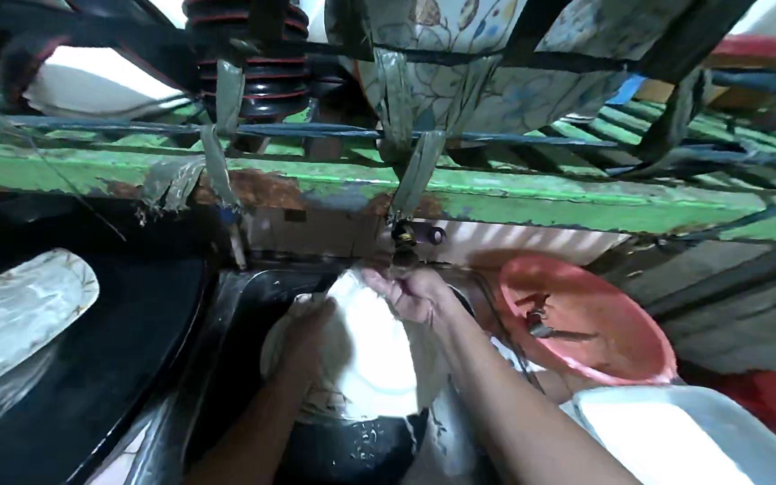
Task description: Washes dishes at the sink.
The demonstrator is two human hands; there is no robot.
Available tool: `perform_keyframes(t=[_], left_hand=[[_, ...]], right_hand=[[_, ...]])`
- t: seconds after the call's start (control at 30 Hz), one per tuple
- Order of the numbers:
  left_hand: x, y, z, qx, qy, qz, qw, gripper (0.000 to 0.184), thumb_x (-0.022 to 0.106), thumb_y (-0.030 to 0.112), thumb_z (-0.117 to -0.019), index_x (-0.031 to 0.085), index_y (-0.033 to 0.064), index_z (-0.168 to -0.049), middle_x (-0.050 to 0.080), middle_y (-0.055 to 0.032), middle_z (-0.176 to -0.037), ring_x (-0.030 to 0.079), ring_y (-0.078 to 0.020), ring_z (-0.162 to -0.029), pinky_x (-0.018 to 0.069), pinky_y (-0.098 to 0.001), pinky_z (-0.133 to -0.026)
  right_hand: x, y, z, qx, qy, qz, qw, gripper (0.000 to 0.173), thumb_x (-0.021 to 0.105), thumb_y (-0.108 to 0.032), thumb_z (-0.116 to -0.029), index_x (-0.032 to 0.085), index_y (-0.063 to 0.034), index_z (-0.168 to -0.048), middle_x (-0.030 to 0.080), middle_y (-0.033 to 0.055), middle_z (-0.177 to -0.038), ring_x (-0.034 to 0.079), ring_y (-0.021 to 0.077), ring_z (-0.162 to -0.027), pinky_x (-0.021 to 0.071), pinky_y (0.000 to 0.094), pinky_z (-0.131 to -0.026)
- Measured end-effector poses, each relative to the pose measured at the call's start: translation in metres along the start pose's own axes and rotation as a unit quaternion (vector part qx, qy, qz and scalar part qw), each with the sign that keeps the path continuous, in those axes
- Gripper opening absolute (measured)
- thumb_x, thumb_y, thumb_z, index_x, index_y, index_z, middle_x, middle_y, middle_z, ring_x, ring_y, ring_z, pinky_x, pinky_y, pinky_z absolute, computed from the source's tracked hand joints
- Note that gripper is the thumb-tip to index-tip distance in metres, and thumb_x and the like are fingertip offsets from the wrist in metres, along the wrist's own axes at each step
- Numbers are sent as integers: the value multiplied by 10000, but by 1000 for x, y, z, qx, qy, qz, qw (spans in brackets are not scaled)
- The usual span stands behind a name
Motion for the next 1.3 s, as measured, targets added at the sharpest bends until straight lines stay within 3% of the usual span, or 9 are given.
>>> perform_keyframes(t=[0.23, 0.43, 0.53, 0.63, 0.8, 0.9, 1.07, 1.17, 1.3], left_hand=[[23, 16, -14, 54, -33, 54, 997, 379, 506, 223, -1078, 525, 95, -1434, 647, -111, -1276, 633, -201, -1130, 529, -422, -977], [-52, 78, 47, 192, 90, -24, 977, 365, 570, 66, -1014, 571, 36, -1378, 685, -89, -1208, 677, -136, -1046, 581, -345, -907], [-63, 126, 123, 339, 154, -323, 870, 306, 573, 122, -1001, 697, 18, -1261, 710, -153, -1168, 684, -217, -1048, 555, -412, -900], [-69, 148, 179, 536, 196, -437, 696, 258, 529, 163, -1033, 714, 132, -1210, 705, -120, -1053, 661, -165, -989, 529, -276, -866], [-106, 166, 175, 578, 280, -459, 614, 246, 534, 86, -1030, 713, 59, -1198, 742, -115, -1068, 677, -216, -1022, 529, -370, -935], [-128, 166, 133, 483, 292, -520, 641, 388, 526, -8, -970, 674, 63, -1322, 729, -125, -1187, 674, -346, -1087, 524, -561, -911], [-56, 112, 79, 400, 155, -583, 690, 372, 603, 55, -969, 660, 80, -1336, 637, -104, -1388, 585, -294, -1300, 477, -505, -1070], [-11, 14, 22, 240, -104, -605, 752, 506, 486, 310, -1071, 495, 39, -1499, 404, -166, -1605, 266, -337, -1541, 150, -545, -1265], [-8, -33, -42, 198, -45, -610, 766, 792, 461, 576, -1028, 362, 10, -1573, 237, -192, -1678, 130, -347, -1579, 59, -618, -1255]], right_hand=[[6, 17, 23, 44, -131, 164, 977, 369, 360, 43, -1047, 538, -11, -1365, 682, 122, -1201, 711, 199, -1001, 589, 352, -893], [-87, 26, 10, 33, 61, 394, 916, 320, 490, -42, -1071, 522, 19, -1384, 630, 182, -1224, 654, 231, -998, 546, 380, -873], [-106, 53, 0, 55, 44, 563, 823, 503, 631, -170, -1024, 492, 6, -1474, 562, 267, -1392, 595, 364, -1231, 482, 495, -1045], [-111, 71, -3, 70, 52, 563, 822, 494, 612, -154, -1026, 486, -37, -1489, 564, 252, -1397, 617, 346, -1205, 505, 479, -1017], [-119, 75, 3, 52, 56, 520, 851, 467, 647, -88, -995, 545, -84, -1451, 630, 213, -1295, 659, 295, -1028, 547, 466, -863], [-125, 78, 9, 55, 77, 480, 872, 487, 651, -46, -983, 534, -91, -1453, 633, 210, -1228, 646, 255, -895, 548, 418, -739], [-135, 84, 10, 68, 115, 455, 880, 362, 637, -33, -986, 558, 7, -1336, 622, 179, -1032, 588, 201, -747, 519, 369, -663], [-135, 89, 13, 93, 109, 444, 884, 374, 624, -24, -991, 532, 13, -1352, 602, 151, -1001, 564, 168, -718, 507, 333, -638], [-125, 91, 34, 102, 119, 403, 902, 436, 604, 24, -977, 461, 9, -1388, 595, 173, -1065, 600, 193, -750, 535, 352, -648]])
Point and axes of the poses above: each hand's wrist, its own z-axis away from the middle knuckle, its own x-axis out of the palm, y = z × x, the point moved 8 cm from there along -z, towards the middle knuckle
